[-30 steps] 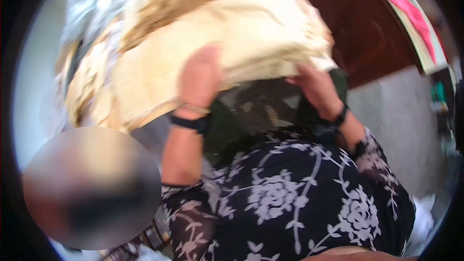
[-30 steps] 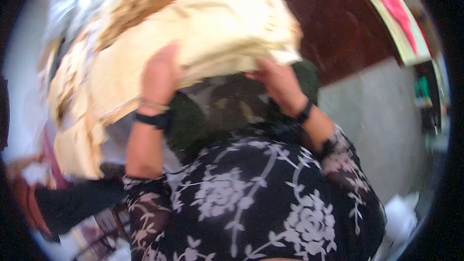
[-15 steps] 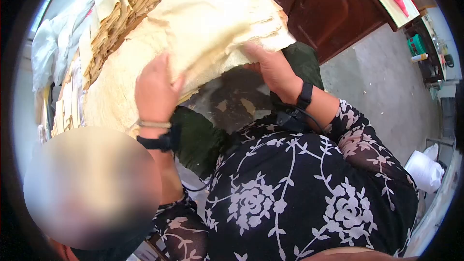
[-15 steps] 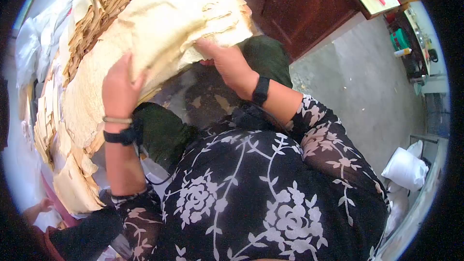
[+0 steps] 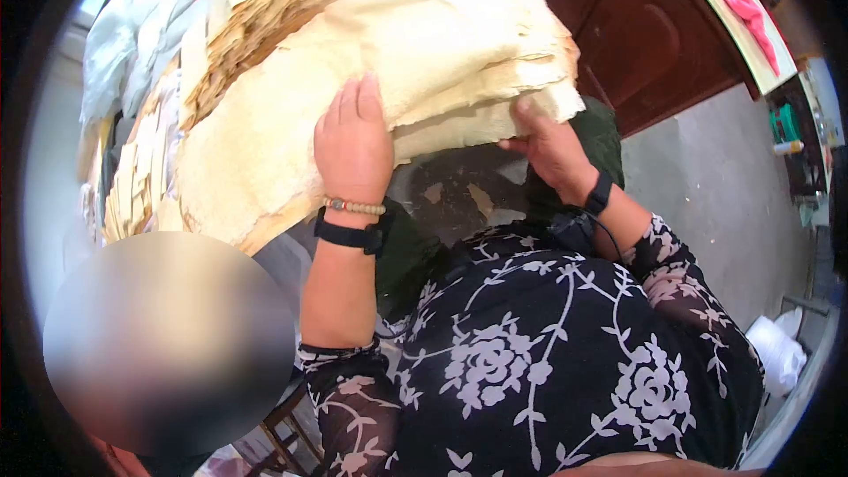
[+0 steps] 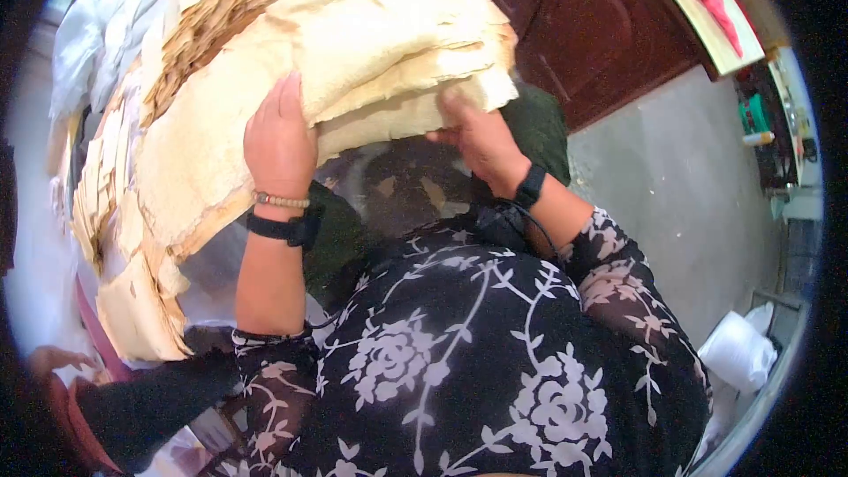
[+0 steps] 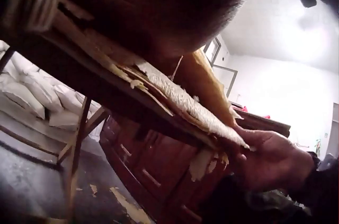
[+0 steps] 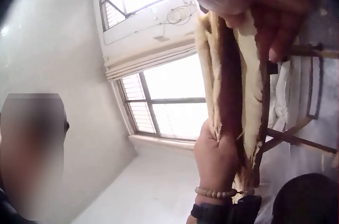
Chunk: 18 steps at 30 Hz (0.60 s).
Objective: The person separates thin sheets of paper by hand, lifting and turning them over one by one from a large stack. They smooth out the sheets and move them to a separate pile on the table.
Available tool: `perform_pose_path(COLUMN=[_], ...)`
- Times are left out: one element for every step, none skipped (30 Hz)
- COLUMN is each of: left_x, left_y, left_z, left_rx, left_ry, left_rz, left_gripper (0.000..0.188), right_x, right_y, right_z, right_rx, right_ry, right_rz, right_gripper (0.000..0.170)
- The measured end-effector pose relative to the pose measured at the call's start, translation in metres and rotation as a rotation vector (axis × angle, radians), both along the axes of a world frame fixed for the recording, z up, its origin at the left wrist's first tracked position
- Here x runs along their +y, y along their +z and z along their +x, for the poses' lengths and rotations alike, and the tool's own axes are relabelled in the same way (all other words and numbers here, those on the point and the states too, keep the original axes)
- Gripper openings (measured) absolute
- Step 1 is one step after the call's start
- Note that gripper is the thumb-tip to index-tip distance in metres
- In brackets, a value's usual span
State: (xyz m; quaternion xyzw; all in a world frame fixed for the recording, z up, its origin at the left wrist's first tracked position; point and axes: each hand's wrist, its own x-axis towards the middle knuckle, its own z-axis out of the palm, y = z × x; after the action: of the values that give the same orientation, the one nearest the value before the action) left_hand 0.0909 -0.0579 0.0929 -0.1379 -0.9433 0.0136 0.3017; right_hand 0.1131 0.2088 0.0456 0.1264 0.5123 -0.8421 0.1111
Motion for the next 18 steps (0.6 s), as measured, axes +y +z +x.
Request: perform_pose_path(left_x=[-0.002,-0.005,-0.006,-0.002,-0.001,0.001,0.001,0.005,0.006,0.002,-0.001,-0.002,0.0,-0.001,-0.004,-0.006,-0.007,0.001], left_y=[0.004,0.006,0.005,0.002,-0.002,-0.002,-0.001,0.006,0.012,0.016,0.02,0.021,0.021,0.021,0.022,0.024,0.025,0.029], left_z=[0.0,0.0,-0.001,0.0,0.001,0.002,0.006,0.013,0.017,0.019,0.02,0.021,0.021,0.021,0.022,0.023,0.023,0.022], left_rx=[-0.029,-0.057,-0.1,-0.095,-0.101,-0.106,-0.101,-0.118,-0.136,-0.135,-0.174,-0.211,-0.211,-0.247,-0.283,-0.277,-0.275,-0.279], left_ry=[-0.017,-0.03,-0.017,0.013,-0.005,-0.022,0.005,-0.023,-0.061,-0.055,-0.081,-0.117,-0.133,-0.129,-0.121,-0.132,-0.148,-0.165], left_rz=[0.052,0.104,0.121,0.116,0.047,-0.021,-0.02,0.015,0.052,0.057,0.098,0.141,0.149,0.164,0.175,0.171,0.185,0.199], left_gripper=[0.052,0.052,0.053,0.053,0.056,0.06,0.06,0.061,0.063,0.063,0.064,0.066,0.066,0.064,0.063,0.063,0.058,0.053], right_x=[0.001,0.003,0.006,0.012,0.019,0.022,0.025,0.024,0.026,0.026,0.02,0.017,0.016,0.012,0.007,0.003,0.0,0.005], right_y=[0.0,-0.001,-0.002,0.0,-0.008,-0.01,-0.012,-0.011,-0.01,-0.008,0.008,0.014,0.019,0.024,0.034,0.04,0.046,0.055], right_z=[0.0,-0.001,-0.004,-0.005,-0.006,-0.006,-0.001,0.003,0.007,0.009,0.012,0.014,0.016,0.015,0.014,0.013,0.01,0.01], right_rx=[-0.003,-0.006,-0.031,-0.068,-0.114,-0.159,-0.216,-0.214,-0.22,-0.228,-0.231,-0.234,-0.193,-0.146,-0.128,-0.121,-0.097,-0.08], right_ry=[0.015,0.035,0.053,0.093,0.164,0.236,0.247,0.268,0.381,0.486,0.547,0.537,0.622,0.711,0.735,0.724,0.767,0.808], right_rz=[-0.005,-0.01,-0.022,-0.03,-0.077,-0.121,-0.078,-0.074,-0.04,-0.006,0.075,0.083,0.078,0.068,0.068,0.068,0.069,0.07], right_gripper=[0.048,0.051,0.048,0.046,0.044,0.043,0.042,0.042,0.041,0.039,0.04,0.04,0.041,0.043,0.038,0.038,0.037,0.035])
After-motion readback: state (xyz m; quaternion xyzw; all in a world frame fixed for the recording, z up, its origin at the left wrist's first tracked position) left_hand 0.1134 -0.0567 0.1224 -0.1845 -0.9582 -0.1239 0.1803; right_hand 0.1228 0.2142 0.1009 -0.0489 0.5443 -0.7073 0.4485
